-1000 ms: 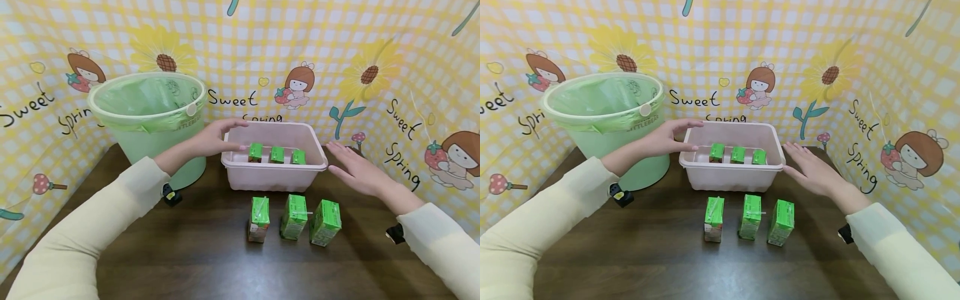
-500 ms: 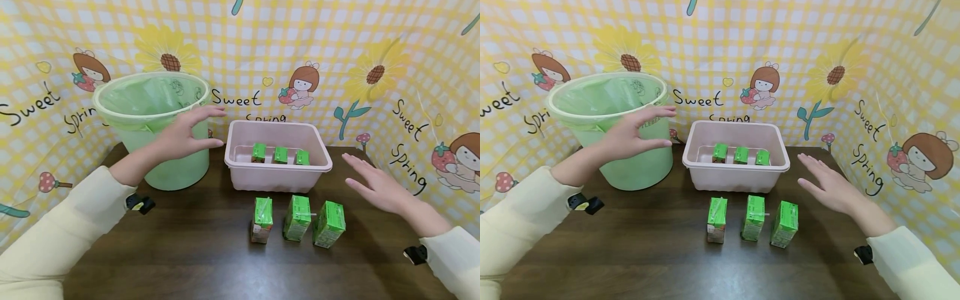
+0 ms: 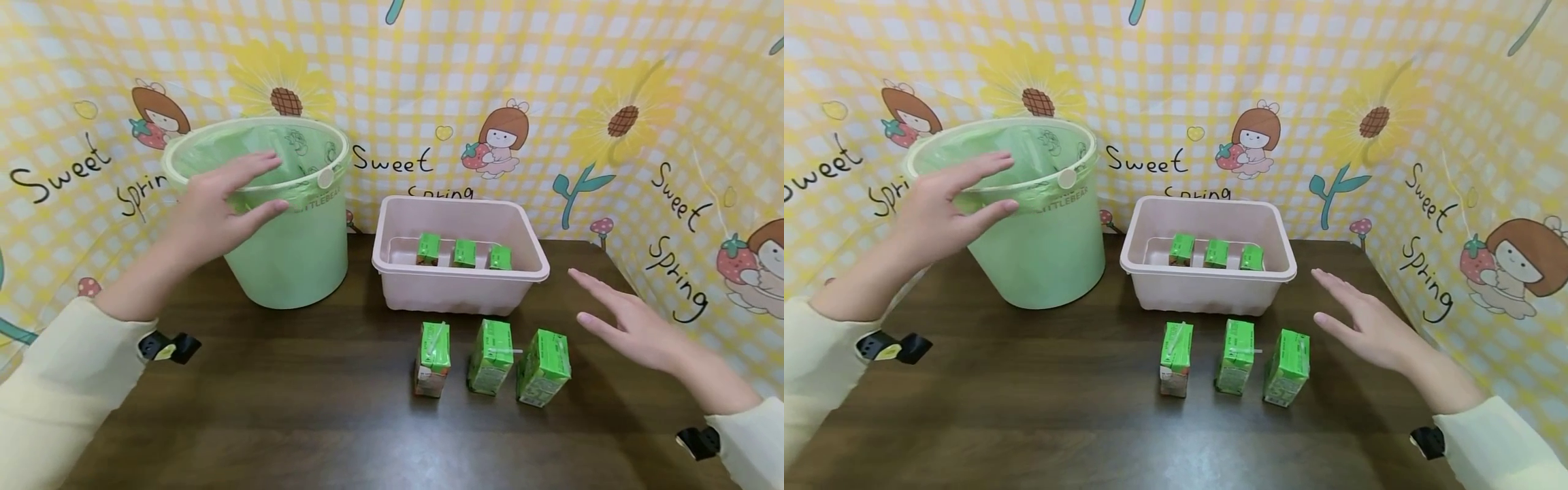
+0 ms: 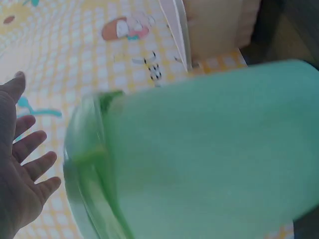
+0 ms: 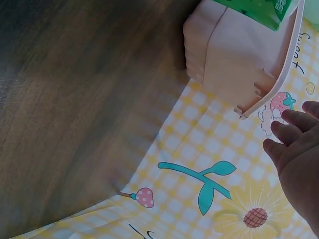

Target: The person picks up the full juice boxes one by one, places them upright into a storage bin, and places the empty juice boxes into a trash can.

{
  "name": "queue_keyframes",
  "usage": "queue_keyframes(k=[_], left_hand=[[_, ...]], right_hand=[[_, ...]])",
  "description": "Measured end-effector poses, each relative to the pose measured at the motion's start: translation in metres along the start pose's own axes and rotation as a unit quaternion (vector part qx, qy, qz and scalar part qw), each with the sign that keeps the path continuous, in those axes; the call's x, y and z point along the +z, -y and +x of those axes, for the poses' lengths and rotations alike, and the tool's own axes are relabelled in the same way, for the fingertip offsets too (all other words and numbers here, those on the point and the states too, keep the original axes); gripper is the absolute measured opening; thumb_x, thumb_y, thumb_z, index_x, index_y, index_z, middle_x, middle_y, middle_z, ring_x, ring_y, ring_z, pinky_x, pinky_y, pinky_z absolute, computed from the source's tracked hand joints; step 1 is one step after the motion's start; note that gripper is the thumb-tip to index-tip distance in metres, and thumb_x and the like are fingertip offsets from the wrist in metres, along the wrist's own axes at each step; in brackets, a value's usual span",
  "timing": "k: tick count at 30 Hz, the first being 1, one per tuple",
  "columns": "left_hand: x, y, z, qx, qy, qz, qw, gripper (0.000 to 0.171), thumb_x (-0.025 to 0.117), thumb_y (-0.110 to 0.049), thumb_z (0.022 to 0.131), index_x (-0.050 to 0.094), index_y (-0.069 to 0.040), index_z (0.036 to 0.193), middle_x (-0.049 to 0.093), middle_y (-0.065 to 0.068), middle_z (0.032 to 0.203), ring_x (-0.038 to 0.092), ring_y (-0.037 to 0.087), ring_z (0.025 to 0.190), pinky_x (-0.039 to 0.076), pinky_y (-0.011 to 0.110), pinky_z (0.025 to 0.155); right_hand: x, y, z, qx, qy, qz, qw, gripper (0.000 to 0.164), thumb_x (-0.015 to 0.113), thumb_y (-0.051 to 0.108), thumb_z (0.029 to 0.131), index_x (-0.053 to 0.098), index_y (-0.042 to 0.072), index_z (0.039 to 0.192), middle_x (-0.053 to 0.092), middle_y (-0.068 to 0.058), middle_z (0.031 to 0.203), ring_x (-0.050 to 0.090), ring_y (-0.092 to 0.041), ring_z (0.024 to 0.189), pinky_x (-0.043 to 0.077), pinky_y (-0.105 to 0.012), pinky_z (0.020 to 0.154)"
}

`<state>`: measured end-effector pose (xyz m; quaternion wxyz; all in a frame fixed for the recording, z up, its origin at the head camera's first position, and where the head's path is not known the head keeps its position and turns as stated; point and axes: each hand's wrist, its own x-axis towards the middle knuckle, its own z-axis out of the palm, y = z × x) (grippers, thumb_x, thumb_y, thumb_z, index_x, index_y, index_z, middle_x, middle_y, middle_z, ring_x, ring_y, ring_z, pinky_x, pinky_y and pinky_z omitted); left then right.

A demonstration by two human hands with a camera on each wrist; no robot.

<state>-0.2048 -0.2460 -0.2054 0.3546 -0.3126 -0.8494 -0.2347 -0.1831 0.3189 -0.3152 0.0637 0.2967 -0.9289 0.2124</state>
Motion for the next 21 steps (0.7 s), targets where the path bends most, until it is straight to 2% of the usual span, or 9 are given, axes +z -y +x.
queue_keyframes(k=[2, 3, 5, 8, 12, 15, 21], left_hand=[[-0.006, 0.006, -0.006, -0.009, -0.008, 0.024, 0.9996, 0.052, 0.08, -0.019, 0.082, 0.063, -0.007, 0.13, 0.059, 0.009, 0.134, 0.05, 0.027, 0.128, 0.036, 0.036, 0.107], [-0.009, 0.009, -0.009, -0.014, -0.013, 0.036, 0.9992, 0.051, 0.079, -0.022, 0.083, 0.064, -0.007, 0.129, 0.059, 0.009, 0.133, 0.051, 0.027, 0.127, 0.037, 0.037, 0.106], [-0.013, 0.015, -0.015, -0.026, -0.025, 0.061, 0.9975, 0.049, 0.076, -0.028, 0.085, 0.065, -0.008, 0.128, 0.06, 0.009, 0.132, 0.052, 0.028, 0.126, 0.039, 0.041, 0.104], [-0.017, 0.024, -0.024, -0.046, -0.036, 0.102, 0.9931, 0.05, 0.071, -0.038, 0.088, 0.065, -0.01, 0.128, 0.061, 0.008, 0.131, 0.053, 0.027, 0.126, 0.04, 0.046, 0.102], [-0.019, 0.035, -0.031, -0.056, -0.041, 0.153, 0.9858, 0.052, 0.066, -0.044, 0.09, 0.064, -0.009, 0.129, 0.061, 0.011, 0.129, 0.053, 0.031, 0.125, 0.041, 0.051, 0.099], [-0.019, 0.043, -0.035, -0.063, -0.05, 0.174, 0.9815, 0.051, 0.067, -0.041, 0.09, 0.064, -0.007, 0.128, 0.062, 0.014, 0.127, 0.054, 0.035, 0.123, 0.041, 0.053, 0.099], [-0.02, 0.053, -0.041, -0.113, -0.07, 0.184, 0.9738, 0.047, 0.066, -0.039, 0.091, 0.065, -0.009, 0.127, 0.061, 0.014, 0.127, 0.052, 0.037, 0.123, 0.041, 0.058, 0.095]], right_hand=[[0.001, 0.001, -0.003, -0.005, 0.0, 0.001, 1.0, 0.069, 0.059, 0.019, 0.098, 0.022, 0.026, 0.156, 0.031, -0.01, 0.155, 0.033, -0.036, 0.137, 0.016, -0.009, 0.102], [0.002, 0.001, -0.003, -0.007, 0.0, 0.003, 1.0, 0.069, 0.059, 0.019, 0.098, 0.023, 0.026, 0.156, 0.032, -0.01, 0.155, 0.033, -0.035, 0.137, 0.016, -0.007, 0.1], [0.003, 0.002, -0.004, -0.013, 0.002, 0.004, 1.0, 0.068, 0.058, 0.018, 0.098, 0.023, 0.025, 0.156, 0.033, -0.012, 0.154, 0.034, -0.03, 0.137, 0.016, -0.006, 0.099], [0.008, 0.003, -0.006, -0.017, -0.005, 0.012, 1.0, 0.069, 0.06, 0.016, 0.096, 0.025, 0.025, 0.155, 0.037, -0.013, 0.152, 0.034, -0.016, 0.135, 0.02, -0.005, 0.097], [0.018, 0.003, -0.007, -0.025, -0.024, 0.028, 0.999, 0.072, 0.067, 0.013, 0.091, 0.032, 0.024, 0.153, 0.044, -0.013, 0.147, 0.033, 0.0, 0.13, 0.023, -0.005, 0.095], [0.027, 0.003, -0.008, -0.029, -0.039, 0.054, 0.997, 0.076, 0.072, 0.01, 0.085, 0.036, 0.023, 0.151, 0.049, -0.011, 0.144, 0.035, 0.004, 0.129, 0.024, -0.006, 0.096], [0.045, -0.001, -0.009, -0.043, -0.041, 0.122, 0.991, 0.085, 0.079, 0.008, 0.076, 0.038, 0.017, 0.15, 0.051, -0.007, 0.143, 0.04, 0.002, 0.129, 0.028, -0.008, 0.099]])
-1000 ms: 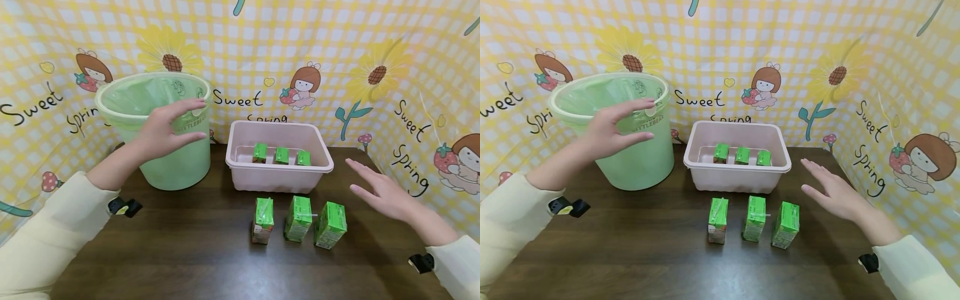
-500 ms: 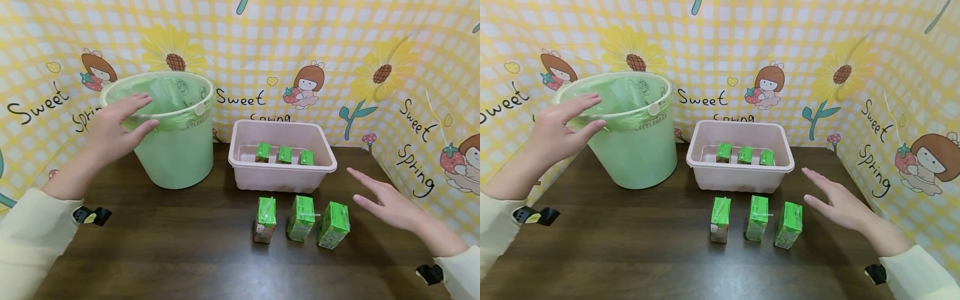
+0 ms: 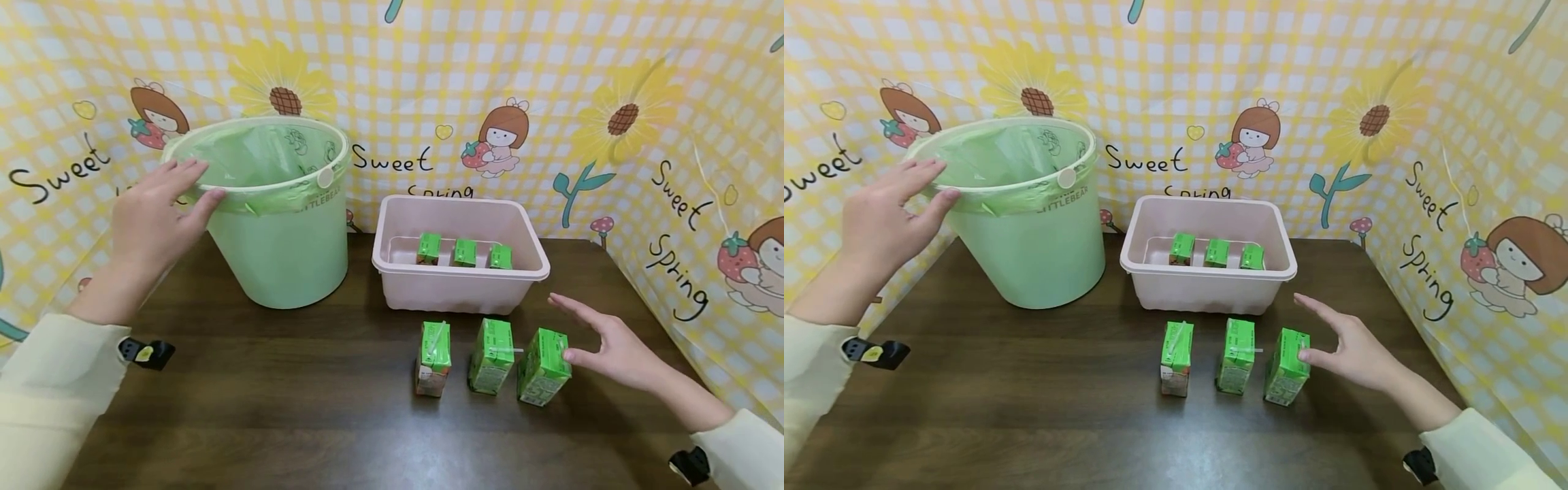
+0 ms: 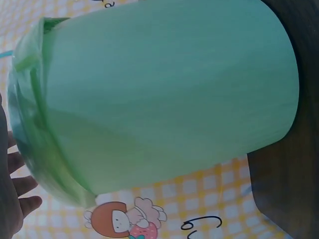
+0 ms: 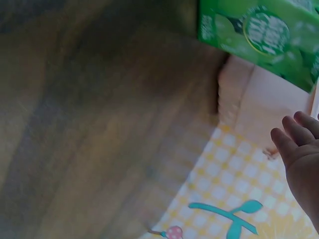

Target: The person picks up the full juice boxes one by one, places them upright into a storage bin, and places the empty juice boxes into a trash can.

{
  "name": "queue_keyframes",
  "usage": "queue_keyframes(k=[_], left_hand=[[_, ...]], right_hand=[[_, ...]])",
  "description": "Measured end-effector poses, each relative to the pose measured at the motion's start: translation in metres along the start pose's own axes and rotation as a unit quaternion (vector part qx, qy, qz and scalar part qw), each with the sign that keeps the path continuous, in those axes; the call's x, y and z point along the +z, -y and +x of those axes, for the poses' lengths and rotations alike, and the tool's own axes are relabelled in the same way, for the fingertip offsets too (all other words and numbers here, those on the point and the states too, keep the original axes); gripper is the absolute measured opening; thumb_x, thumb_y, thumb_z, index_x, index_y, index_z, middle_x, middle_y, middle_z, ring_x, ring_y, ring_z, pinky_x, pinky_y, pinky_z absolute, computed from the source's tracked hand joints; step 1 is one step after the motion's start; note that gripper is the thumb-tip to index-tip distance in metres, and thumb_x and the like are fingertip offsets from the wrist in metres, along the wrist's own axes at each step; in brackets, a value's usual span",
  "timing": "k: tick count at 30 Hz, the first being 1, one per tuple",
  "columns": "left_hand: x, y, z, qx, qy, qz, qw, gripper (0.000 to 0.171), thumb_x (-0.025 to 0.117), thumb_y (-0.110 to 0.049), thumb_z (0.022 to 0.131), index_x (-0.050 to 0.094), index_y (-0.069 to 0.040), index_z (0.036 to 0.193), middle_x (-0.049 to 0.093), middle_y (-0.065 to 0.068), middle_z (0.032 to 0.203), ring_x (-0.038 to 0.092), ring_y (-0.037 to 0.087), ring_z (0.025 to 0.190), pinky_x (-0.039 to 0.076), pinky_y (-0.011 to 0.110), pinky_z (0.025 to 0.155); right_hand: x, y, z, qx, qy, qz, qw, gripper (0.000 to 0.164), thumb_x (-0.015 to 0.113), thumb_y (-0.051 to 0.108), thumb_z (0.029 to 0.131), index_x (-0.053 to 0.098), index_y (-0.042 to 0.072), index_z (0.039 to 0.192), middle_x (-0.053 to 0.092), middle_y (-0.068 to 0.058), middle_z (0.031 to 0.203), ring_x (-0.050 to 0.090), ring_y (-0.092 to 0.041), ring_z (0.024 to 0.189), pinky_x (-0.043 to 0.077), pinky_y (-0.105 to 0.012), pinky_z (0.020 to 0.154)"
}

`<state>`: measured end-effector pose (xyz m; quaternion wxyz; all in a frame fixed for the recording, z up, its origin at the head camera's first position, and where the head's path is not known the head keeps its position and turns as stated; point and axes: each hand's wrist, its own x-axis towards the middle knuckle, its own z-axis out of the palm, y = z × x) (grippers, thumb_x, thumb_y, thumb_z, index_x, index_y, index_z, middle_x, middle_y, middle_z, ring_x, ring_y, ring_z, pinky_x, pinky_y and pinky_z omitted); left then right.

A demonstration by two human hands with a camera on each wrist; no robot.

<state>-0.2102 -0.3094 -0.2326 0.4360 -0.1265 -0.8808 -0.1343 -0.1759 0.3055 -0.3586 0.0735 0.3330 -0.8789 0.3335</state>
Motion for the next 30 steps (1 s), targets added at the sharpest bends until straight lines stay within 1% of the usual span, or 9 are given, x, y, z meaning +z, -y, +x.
queue_keyframes(k=[1, 4, 6, 9, 13, 15, 22, 26, 30], left_hand=[[0.0, 0.001, -0.001, -0.009, -0.001, -0.001, 1.0, 0.047, 0.065, -0.04, 0.091, 0.066, -0.01, 0.127, 0.061, 0.014, 0.127, 0.052, 0.037, 0.123, 0.041, 0.059, 0.094], [0.002, 0.005, -0.001, -0.02, -0.007, -0.009, 0.9997, 0.047, 0.067, -0.039, 0.091, 0.066, -0.009, 0.127, 0.061, 0.015, 0.126, 0.053, 0.036, 0.123, 0.041, 0.058, 0.096], [0.004, 0.007, -0.002, -0.022, -0.012, -0.015, 0.9996, 0.047, 0.067, -0.038, 0.09, 0.066, -0.008, 0.126, 0.061, 0.016, 0.126, 0.053, 0.035, 0.123, 0.04, 0.055, 0.098], [0.006, 0.01, -0.002, -0.02, -0.02, -0.022, 0.9994, 0.048, 0.068, -0.037, 0.09, 0.066, -0.005, 0.126, 0.061, 0.018, 0.126, 0.054, 0.036, 0.122, 0.04, 0.051, 0.101], [0.009, 0.013, -0.002, -0.018, -0.028, -0.029, 0.999, 0.051, 0.068, -0.038, 0.089, 0.065, -0.003, 0.126, 0.06, 0.018, 0.127, 0.053, 0.035, 0.123, 0.038, 0.048, 0.103], [0.011, 0.015, -0.002, -0.016, -0.033, -0.031, 0.9989, 0.052, 0.068, -0.04, 0.089, 0.065, -0.003, 0.126, 0.06, 0.018, 0.127, 0.053, 0.035, 0.124, 0.038, 0.048, 0.104], [0.015, 0.019, -0.002, -0.004, -0.045, -0.009, 0.9989, 0.057, 0.064, -0.048, 0.09, 0.065, -0.004, 0.125, 0.059, 0.017, 0.127, 0.053, 0.033, 0.124, 0.041, 0.05, 0.101], [0.017, 0.02, -0.001, 0.005, -0.06, -0.009, 0.9982, 0.061, 0.061, -0.054, 0.09, 0.066, -0.003, 0.124, 0.06, 0.017, 0.126, 0.055, 0.033, 0.122, 0.043, 0.051, 0.098], [0.02, 0.022, 0.0, 0.009, -0.077, -0.018, 0.9968, 0.059, 0.059, -0.053, 0.091, 0.067, -0.003, 0.121, 0.062, 0.016, 0.123, 0.057, 0.033, 0.118, 0.043, 0.046, 0.1]], right_hand=[[0.002, -0.001, -0.001, -0.001, 0.001, 0.007, 1.0, 0.087, 0.08, 0.009, 0.074, 0.038, 0.016, 0.15, 0.051, -0.008, 0.143, 0.04, 0.002, 0.129, 0.028, -0.008, 0.099], [0.008, -0.005, -0.004, -0.007, 0.007, 0.022, 1.0, 0.092, 0.084, 0.013, 0.07, 0.038, 0.015, 0.149, 0.05, -0.002, 0.144, 0.044, -0.002, 0.128, 0.03, -0.01, 0.098], [0.011, -0.006, -0.005, -0.011, 0.012, 0.033, 0.999, 0.095, 0.085, 0.015, 0.068, 0.038, 0.014, 0.15, 0.049, 0.003, 0.144, 0.046, -0.005, 0.128, 0.032, -0.011, 0.097], [0.015, -0.007, -0.008, -0.01, 0.017, 0.041, 0.999, 0.097, 0.086, 0.014, 0.066, 0.037, 0.014, 0.15, 0.048, 0.008, 0.144, 0.048, -0.006, 0.126, 0.037, -0.015, 0.095], [0.02, -0.006, -0.011, -0.003, 0.018, 0.036, 0.999, 0.099, 0.088, 0.013, 0.064, 0.037, 0.014, 0.15, 0.05, 0.009, 0.142, 0.048, -0.002, 0.124, 0.04, -0.017, 0.092], [0.022, -0.006, -0.011, -0.006, 0.017, 0.036, 0.999, 0.1, 0.088, 0.013, 0.064, 0.037, 0.014, 0.15, 0.051, 0.007, 0.142, 0.049, -0.003, 0.123, 0.041, -0.017, 0.091], [0.026, -0.006, -0.014, -0.006, 0.019, 0.04, 0.999, 0.1, 0.089, 0.012, 0.064, 0.037, 0.014, 0.15, 0.049, 0.009, 0.143, 0.05, -0.003, 0.121, 0.042, -0.016, 0.09], [0.028, -0.004, -0.015, -0.004, 0.015, 0.036, 0.999, 0.098, 0.089, 0.013, 0.065, 0.038, 0.014, 0.149, 0.05, 0.005, 0.142, 0.054, -0.003, 0.116, 0.045, -0.017, 0.087], [0.031, -0.002, -0.016, -0.004, 0.011, 0.03, 0.999, 0.095, 0.089, 0.015, 0.067, 0.039, 0.012, 0.148, 0.052, -0.002, 0.14, 0.056, -0.004, 0.111, 0.045, -0.016, 0.086]])
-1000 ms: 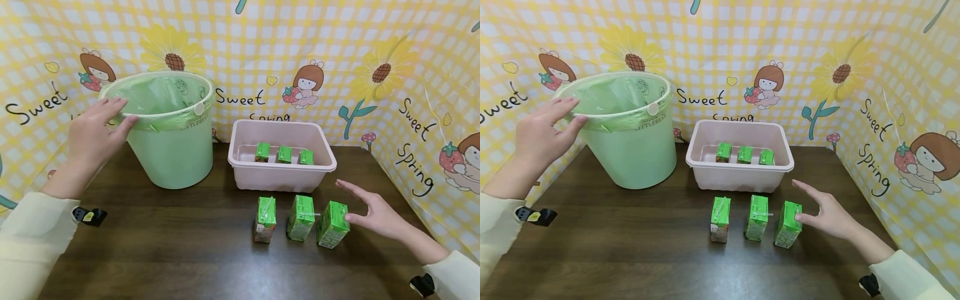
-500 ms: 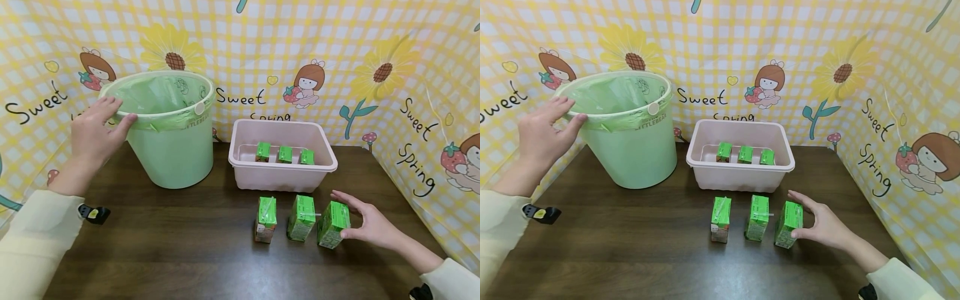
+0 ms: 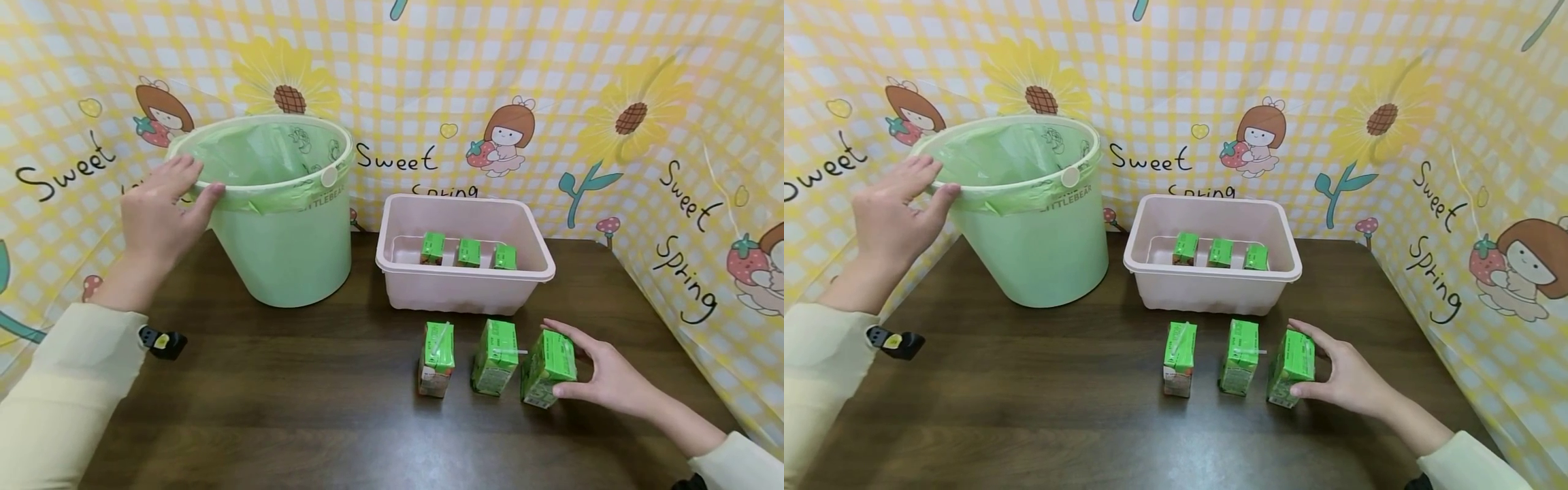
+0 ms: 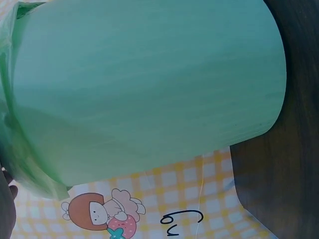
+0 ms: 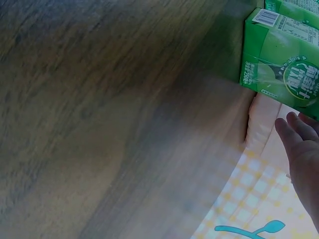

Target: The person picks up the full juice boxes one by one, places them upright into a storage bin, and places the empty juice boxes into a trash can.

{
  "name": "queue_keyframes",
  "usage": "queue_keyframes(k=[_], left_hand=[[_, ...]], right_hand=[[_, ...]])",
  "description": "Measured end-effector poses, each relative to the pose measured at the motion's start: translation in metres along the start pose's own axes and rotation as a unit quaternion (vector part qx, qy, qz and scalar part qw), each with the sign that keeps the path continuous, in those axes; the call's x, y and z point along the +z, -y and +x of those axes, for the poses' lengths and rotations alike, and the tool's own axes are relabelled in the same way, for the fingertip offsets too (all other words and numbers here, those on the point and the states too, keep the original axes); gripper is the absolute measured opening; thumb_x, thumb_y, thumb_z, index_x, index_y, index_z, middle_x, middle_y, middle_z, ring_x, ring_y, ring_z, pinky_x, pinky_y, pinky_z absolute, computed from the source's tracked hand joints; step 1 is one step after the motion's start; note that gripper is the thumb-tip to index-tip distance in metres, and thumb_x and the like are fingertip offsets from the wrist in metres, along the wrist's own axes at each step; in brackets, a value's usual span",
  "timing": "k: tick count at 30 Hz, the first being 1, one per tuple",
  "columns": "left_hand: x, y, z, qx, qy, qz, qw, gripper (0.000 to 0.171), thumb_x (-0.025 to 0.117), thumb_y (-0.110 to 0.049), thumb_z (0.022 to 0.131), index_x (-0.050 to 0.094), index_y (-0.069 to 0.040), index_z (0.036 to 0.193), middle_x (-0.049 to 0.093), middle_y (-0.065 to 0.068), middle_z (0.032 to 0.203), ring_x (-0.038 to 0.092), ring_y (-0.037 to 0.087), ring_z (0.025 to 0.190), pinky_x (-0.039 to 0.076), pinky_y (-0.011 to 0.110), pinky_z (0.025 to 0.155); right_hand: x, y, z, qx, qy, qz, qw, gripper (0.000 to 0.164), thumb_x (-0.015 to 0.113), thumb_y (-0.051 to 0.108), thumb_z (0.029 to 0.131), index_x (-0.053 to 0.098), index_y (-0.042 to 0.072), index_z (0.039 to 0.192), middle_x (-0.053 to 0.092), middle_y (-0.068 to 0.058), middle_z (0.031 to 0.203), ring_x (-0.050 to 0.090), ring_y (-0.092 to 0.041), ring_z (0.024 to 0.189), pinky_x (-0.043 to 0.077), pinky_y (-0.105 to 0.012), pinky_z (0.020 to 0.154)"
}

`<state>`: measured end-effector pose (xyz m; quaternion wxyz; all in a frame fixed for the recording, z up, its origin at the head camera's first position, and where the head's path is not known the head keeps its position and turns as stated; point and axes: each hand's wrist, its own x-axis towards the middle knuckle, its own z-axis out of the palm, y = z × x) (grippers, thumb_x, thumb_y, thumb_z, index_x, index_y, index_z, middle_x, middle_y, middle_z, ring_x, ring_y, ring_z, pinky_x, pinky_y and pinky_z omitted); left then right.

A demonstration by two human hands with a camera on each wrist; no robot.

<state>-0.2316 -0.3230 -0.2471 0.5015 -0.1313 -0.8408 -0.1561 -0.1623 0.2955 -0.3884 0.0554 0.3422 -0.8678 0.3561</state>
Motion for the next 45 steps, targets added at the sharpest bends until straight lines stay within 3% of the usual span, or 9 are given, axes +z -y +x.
queue_keyframes(k=[3, 10, 16, 20, 30, 45], left_hand=[[0.002, 0.002, 0.0, 0.0, -0.012, -0.008, 0.9999, 0.051, 0.062, -0.047, 0.092, 0.069, -0.003, 0.118, 0.064, 0.015, 0.12, 0.059, 0.033, 0.115, 0.043, 0.044, 0.1], [0.004, 0.006, 0.0, 0.01, -0.028, -0.013, 0.9995, 0.044, 0.065, -0.041, 0.091, 0.073, -0.003, 0.111, 0.067, 0.016, 0.114, 0.063, 0.033, 0.11, 0.048, 0.052, 0.091], [0.003, 0.005, 0.002, 0.039, -0.026, -0.002, 0.9989, 0.042, 0.062, -0.042, 0.093, 0.073, -0.005, 0.112, 0.066, 0.016, 0.114, 0.063, 0.032, 0.109, 0.052, 0.054, 0.074], [0.006, 0.005, 0.004, 0.038, -0.042, -0.01, 0.9983, 0.04, 0.065, -0.041, 0.091, 0.075, -0.006, 0.108, 0.067, 0.014, 0.113, 0.064, 0.03, 0.108, 0.049, 0.055, 0.063], [0.007, 0.006, 0.004, 0.037, -0.05, -0.039, 0.9973, 0.047, 0.064, -0.048, 0.09, 0.075, -0.005, 0.106, 0.069, 0.015, 0.109, 0.066, 0.035, 0.104, 0.049, 0.051, 0.09], [0.004, 0.007, 0.002, 0.037, -0.045, -0.045, 0.9973, 0.047, 0.064, -0.048, 0.09, 0.076, -0.005, 0.105, 0.069, 0.015, 0.108, 0.066, 0.033, 0.104, 0.045, 0.04, 0.099]], right_hand=[[0.001, 0.001, 0.0, 0.004, -0.004, -0.004, 1.0, 0.094, 0.089, 0.015, 0.069, 0.039, 0.013, 0.148, 0.054, -0.005, 0.138, 0.057, -0.005, 0.109, 0.044, -0.015, 0.086], [0.002, 0.004, 0.0, 0.007, -0.006, 0.005, 1.0, 0.089, 0.087, 0.013, 0.071, 0.041, 0.012, 0.147, 0.056, -0.003, 0.134, 0.061, -0.008, 0.101, 0.045, -0.016, 0.084], [0.002, 0.008, 0.0, 0.022, -0.005, 0.028, 0.999, 0.08, 0.086, 0.009, 0.072, 0.046, 0.007, 0.142, 0.067, 0.0, 0.108, 0.065, -0.01, 0.089, 0.049, -0.019, 0.077], [0.001, 0.009, 0.001, 0.03, -0.01, 0.024, 0.999, 0.075, 0.086, 0.009, 0.072, 0.049, 0.006, 0.137, 0.067, 0.004, 0.101, 0.064, -0.01, 0.084, 0.05, -0.021, 0.073], [-0.008, 0.015, 0.006, 0.02, -0.019, 0.015, 1.0, 0.077, 0.087, 0.008, 0.071, 0.049, 0.008, 0.138, 0.067, 0.001, 0.105, 0.064, -0.01, 0.085, 0.049, -0.019, 0.073], [-0.044, 0.048, 0.022, -0.031, -0.032, -0.006, 0.999, 0.085, 0.088, -0.001, 0.064, 0.048, 0.009, 0.138, 0.065, 0.001, 0.113, 0.065, -0.009, 0.087, 0.049, -0.016, 0.074]])
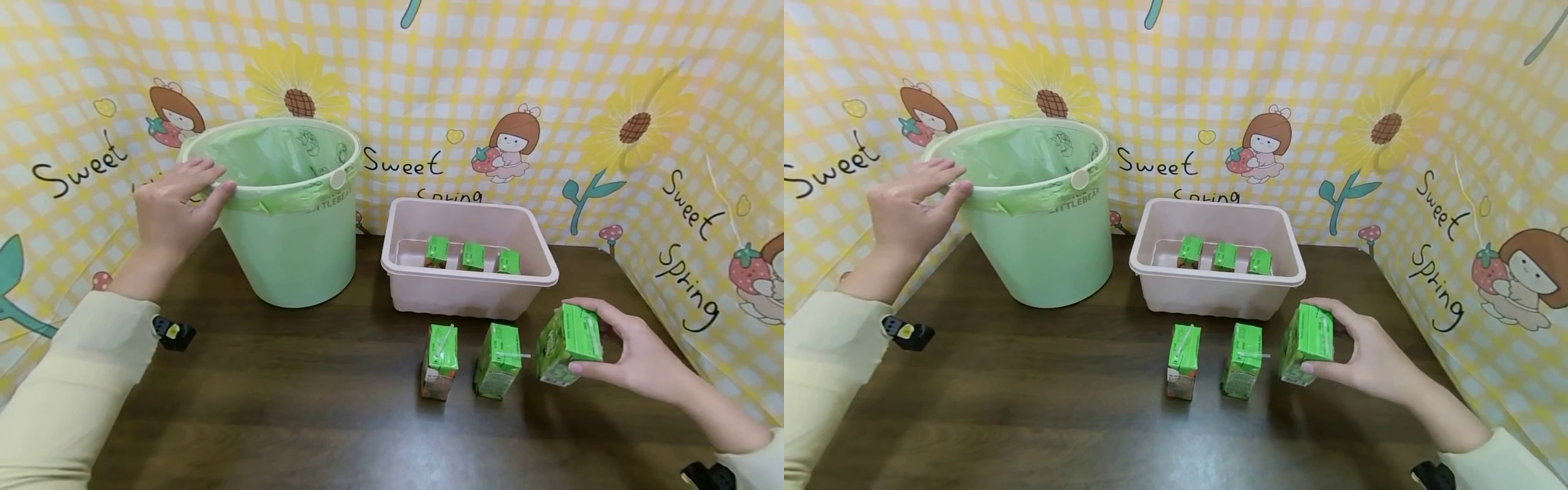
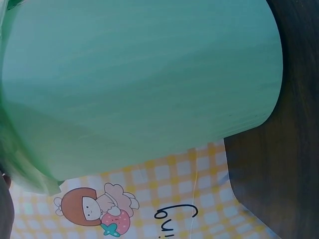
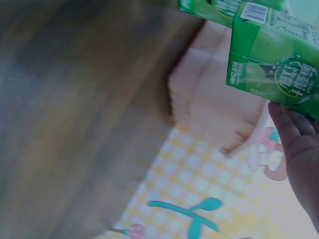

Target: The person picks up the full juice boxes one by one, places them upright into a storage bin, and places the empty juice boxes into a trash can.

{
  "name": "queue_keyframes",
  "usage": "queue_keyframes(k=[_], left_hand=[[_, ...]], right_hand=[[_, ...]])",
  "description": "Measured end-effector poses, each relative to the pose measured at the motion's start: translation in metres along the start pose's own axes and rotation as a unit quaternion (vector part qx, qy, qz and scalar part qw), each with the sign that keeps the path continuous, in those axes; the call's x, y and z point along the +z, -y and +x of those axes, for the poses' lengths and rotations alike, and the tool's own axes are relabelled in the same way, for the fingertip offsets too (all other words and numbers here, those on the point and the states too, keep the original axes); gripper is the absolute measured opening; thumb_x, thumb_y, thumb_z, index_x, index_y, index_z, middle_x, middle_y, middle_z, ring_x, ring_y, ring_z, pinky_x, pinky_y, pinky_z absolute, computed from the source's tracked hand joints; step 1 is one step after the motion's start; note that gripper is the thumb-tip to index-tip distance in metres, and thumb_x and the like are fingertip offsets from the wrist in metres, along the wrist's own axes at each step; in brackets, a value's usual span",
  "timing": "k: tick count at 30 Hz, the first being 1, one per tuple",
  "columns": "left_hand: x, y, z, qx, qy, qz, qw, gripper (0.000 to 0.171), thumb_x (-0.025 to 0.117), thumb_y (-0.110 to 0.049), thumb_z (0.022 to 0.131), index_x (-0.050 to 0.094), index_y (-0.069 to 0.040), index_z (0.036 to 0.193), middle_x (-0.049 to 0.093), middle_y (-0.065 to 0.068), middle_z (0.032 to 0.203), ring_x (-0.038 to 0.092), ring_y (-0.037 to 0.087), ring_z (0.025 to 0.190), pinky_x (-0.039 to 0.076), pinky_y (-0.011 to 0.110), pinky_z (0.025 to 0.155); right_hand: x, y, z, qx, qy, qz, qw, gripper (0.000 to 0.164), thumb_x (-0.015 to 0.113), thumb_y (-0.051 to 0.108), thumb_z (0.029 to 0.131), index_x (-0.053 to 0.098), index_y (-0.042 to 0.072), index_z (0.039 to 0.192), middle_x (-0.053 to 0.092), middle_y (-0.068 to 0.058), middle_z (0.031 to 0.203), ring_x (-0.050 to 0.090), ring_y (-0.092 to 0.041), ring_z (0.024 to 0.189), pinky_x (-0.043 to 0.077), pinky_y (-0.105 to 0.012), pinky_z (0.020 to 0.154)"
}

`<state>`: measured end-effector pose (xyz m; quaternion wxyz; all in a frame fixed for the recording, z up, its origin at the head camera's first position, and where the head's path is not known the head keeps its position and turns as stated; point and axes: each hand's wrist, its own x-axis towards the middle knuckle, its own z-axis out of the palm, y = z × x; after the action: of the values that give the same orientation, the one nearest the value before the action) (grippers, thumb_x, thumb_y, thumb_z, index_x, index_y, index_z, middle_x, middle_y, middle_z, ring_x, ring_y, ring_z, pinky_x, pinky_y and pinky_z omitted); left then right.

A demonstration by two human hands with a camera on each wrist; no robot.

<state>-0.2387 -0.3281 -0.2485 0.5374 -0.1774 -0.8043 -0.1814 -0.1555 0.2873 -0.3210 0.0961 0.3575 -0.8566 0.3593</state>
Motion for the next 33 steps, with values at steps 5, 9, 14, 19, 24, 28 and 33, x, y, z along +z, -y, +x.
queue_keyframes(k=[5, 9, 14, 19, 24, 28, 33], left_hand=[[-0.002, -0.001, -0.001, -0.007, 0.005, 0.001, 1.0, 0.044, 0.066, -0.045, 0.089, 0.076, -0.005, 0.105, 0.069, 0.014, 0.108, 0.066, 0.032, 0.104, 0.045, 0.04, 0.098], [-0.003, -0.001, -0.002, -0.007, 0.005, 0.002, 1.0, 0.045, 0.066, -0.046, 0.09, 0.076, -0.005, 0.106, 0.069, 0.014, 0.108, 0.066, 0.032, 0.104, 0.046, 0.041, 0.097], [-0.003, -0.001, -0.002, -0.004, 0.003, 0.002, 1.0, 0.048, 0.063, -0.049, 0.09, 0.076, -0.005, 0.105, 0.069, 0.014, 0.107, 0.066, 0.033, 0.104, 0.046, 0.041, 0.098], [-0.001, 0.0, -0.001, -0.001, 0.001, 0.005, 1.0, 0.052, 0.061, -0.054, 0.09, 0.076, -0.007, 0.105, 0.07, 0.014, 0.106, 0.067, 0.032, 0.103, 0.048, 0.042, 0.095], [0.0, 0.0, 0.001, 0.001, -0.002, 0.006, 1.0, 0.054, 0.06, -0.056, 0.09, 0.077, -0.007, 0.104, 0.07, 0.013, 0.105, 0.067, 0.032, 0.103, 0.049, 0.044, 0.093], [0.001, 0.0, 0.002, 0.001, -0.004, 0.004, 1.0, 0.054, 0.06, -0.056, 0.09, 0.077, -0.007, 0.104, 0.071, 0.014, 0.105, 0.067, 0.033, 0.103, 0.048, 0.044, 0.094], [0.001, 0.001, 0.003, 0.001, -0.003, 0.002, 1.0, 0.053, 0.061, -0.055, 0.09, 0.077, -0.007, 0.104, 0.07, 0.014, 0.104, 0.067, 0.033, 0.102, 0.047, 0.043, 0.096]], right_hand=[[-0.012, 0.014, 0.015, -0.016, -0.009, -0.008, 1.0, 0.09, 0.089, -0.005, 0.061, 0.048, 0.011, 0.139, 0.062, 0.003, 0.113, 0.064, -0.009, 0.086, 0.049, -0.016, 0.073], [-0.019, 0.023, 0.031, -0.032, -0.016, -0.024, 0.999, 0.092, 0.089, -0.006, 0.059, 0.048, 0.01, 0.14, 0.062, 0.005, 0.112, 0.063, -0.008, 0.088, 0.049, -0.015, 0.074], [-0.022, 0.029, 0.055, -0.044, -0.017, -0.022, 0.999, 0.089, 0.087, -0.007, 0.061, 0.049, 0.008, 0.139, 0.06, 0.005, 0.118, 0.061, -0.007, 0.094, 0.048, -0.013, 0.078], [-0.021, 0.033, 0.081, -0.049, -0.011, 0.008, 0.999, 0.085, 0.085, -0.009, 0.063, 0.048, 0.004, 0.138, 0.058, -0.001, 0.119, 0.059, -0.009, 0.095, 0.048, -0.015, 0.08], [-0.021, 0.036, 0.108, -0.059, -0.004, 0.022, 0.998, 0.083, 0.083, -0.009, 0.067, 0.047, 0.004, 0.14, 0.059, -0.005, 0.113, 0.06, -0.012, 0.089, 0.049, -0.017, 0.074], [-0.02, 0.04, 0.132, -0.061, 0.003, 0.045, 0.997, 0.08, 0.082, -0.009, 0.069, 0.047, 0.003, 0.14, 0.058, -0.007, 0.11, 0.061, -0.015, 0.086, 0.051, -0.02, 0.072], [-0.015, 0.047, 0.16, -0.055, 0.013, 0.074, 0.996, 0.078, 0.081, -0.007, 0.072, 0.045, 0.002, 0.141, 0.059, -0.011, 0.111, 0.062, -0.018, 0.091, 0.052, -0.022, 0.078]])
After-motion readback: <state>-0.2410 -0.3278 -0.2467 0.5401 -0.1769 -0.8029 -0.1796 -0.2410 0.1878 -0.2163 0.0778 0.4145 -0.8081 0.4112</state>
